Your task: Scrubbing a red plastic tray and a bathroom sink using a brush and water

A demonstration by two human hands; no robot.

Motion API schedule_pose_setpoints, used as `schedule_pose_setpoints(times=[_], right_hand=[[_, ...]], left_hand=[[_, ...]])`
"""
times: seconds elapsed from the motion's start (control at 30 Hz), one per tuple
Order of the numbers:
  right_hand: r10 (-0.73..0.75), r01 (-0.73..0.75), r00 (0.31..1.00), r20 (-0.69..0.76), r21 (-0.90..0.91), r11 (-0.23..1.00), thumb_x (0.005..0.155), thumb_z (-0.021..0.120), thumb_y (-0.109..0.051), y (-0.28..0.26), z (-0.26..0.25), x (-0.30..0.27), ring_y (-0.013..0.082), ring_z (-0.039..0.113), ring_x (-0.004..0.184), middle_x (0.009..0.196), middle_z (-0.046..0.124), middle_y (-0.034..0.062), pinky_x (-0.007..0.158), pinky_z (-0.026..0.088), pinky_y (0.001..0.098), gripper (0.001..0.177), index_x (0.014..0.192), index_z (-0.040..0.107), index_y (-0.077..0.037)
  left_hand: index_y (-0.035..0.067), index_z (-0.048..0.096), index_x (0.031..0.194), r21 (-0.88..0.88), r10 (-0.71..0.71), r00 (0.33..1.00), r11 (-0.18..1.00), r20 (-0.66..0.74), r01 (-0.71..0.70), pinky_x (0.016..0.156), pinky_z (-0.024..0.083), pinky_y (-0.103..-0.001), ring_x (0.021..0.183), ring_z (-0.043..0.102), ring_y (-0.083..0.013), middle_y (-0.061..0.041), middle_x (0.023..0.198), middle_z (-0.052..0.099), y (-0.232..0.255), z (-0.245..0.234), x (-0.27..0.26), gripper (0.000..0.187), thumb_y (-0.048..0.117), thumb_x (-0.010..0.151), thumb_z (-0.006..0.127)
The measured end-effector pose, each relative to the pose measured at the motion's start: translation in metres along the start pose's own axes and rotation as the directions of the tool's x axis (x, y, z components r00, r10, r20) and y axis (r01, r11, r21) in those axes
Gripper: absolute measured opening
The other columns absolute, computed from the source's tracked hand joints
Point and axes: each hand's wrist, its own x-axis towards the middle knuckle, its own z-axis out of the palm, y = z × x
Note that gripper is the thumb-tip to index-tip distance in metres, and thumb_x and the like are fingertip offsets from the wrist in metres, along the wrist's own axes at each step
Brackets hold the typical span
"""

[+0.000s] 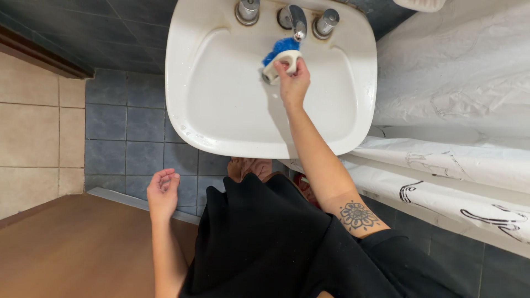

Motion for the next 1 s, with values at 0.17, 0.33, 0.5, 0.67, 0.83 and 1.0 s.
schedule_pose_setpoints(times=[0.17, 0.33, 0.5, 0.67, 0.83, 1.0], right_hand=[[0.195, -0.202, 0.979, -0.056, -0.167, 0.965, 0.071, 0.085, -0.028, -0.002, -0.015, -0.001, 0.0102, 0.044, 0.063, 0.065, 0.053, -0.0058, 0.061, 0.043, 0.0267, 0.024, 0.072, 0.061, -0.021], [0.184, -0.183, 0.966, 0.182, -0.027, 0.983, 0.079, 0.087, -0.014, -0.009, -0.032, 0.005, 0.0063, 0.048, 0.065, 0.070, 0.060, -0.0068, 0.065, 0.045, 0.0217, 0.028, 0.076, 0.059, -0.017], [0.387, -0.269, 0.807, 0.446, -0.307, 0.913, 0.068, 0.093, -0.015, 0.013, -0.059, 0.017, 0.0101, 0.067, 0.066, 0.072, 0.069, -0.0027, 0.055, 0.054, 0.0215, 0.028, 0.083, 0.070, -0.016], [0.322, -0.224, 0.915, 0.244, -0.359, 0.906, 0.071, 0.095, -0.023, 0.036, -0.046, 0.033, 0.0174, 0.074, 0.082, 0.086, 0.078, 0.0032, 0.075, 0.060, 0.0335, 0.027, 0.089, 0.075, -0.022], [0.310, -0.242, 0.916, 0.254, -0.268, 0.933, 0.075, 0.093, -0.019, 0.025, -0.040, 0.035, 0.0132, 0.072, 0.071, 0.075, 0.075, 0.0012, 0.070, 0.059, 0.0293, 0.025, 0.082, 0.070, -0.016], [0.328, -0.265, 0.926, 0.188, -0.296, 0.918, 0.076, 0.092, -0.021, 0.017, -0.042, 0.031, 0.0112, 0.073, 0.070, 0.073, 0.075, -0.0027, 0.067, 0.060, 0.0285, 0.024, 0.080, 0.068, -0.019]], left_hand=[[0.014, 0.068, 0.116, 0.004, 0.021, 1.000, 1.000, 0.002, -0.021, 0.080, 0.049, -0.025, 0.079, 0.060, -0.0120, -0.003, 0.103, 0.066, 0.005, -0.003, 0.004, 0.023, 0.024, 0.096, 0.067], [0.014, 0.068, 0.116, 0.023, 0.008, 1.000, 1.000, 0.018, -0.009, 0.082, 0.049, -0.026, 0.082, 0.060, -0.0124, -0.004, 0.105, 0.067, 0.015, 0.005, 0.005, 0.023, 0.025, 0.095, 0.068], [0.008, 0.069, 0.119, -0.005, 0.124, 0.992, 0.992, 0.019, -0.124, 0.077, 0.056, -0.036, 0.090, 0.072, -0.0219, -0.015, 0.105, 0.072, -0.007, 0.010, 0.022, 0.022, 0.011, 0.097, 0.073], [0.011, 0.071, 0.116, 0.043, 0.120, 0.992, 0.992, 0.029, -0.121, 0.075, 0.056, -0.037, 0.091, 0.072, -0.0223, -0.013, 0.104, 0.073, -0.010, 0.015, 0.032, 0.021, 0.012, 0.095, 0.074], [0.010, 0.071, 0.117, 0.030, 0.147, 0.989, 0.989, 0.021, -0.148, 0.076, 0.056, -0.037, 0.090, 0.071, -0.0220, -0.014, 0.103, 0.073, -0.009, 0.017, 0.036, 0.021, 0.010, 0.096, 0.073], [0.008, 0.071, 0.116, 0.042, 0.162, 0.987, 0.986, 0.012, -0.163, 0.076, 0.055, -0.038, 0.089, 0.071, -0.0239, -0.016, 0.103, 0.073, -0.005, 0.012, 0.030, 0.021, 0.008, 0.096, 0.073]])
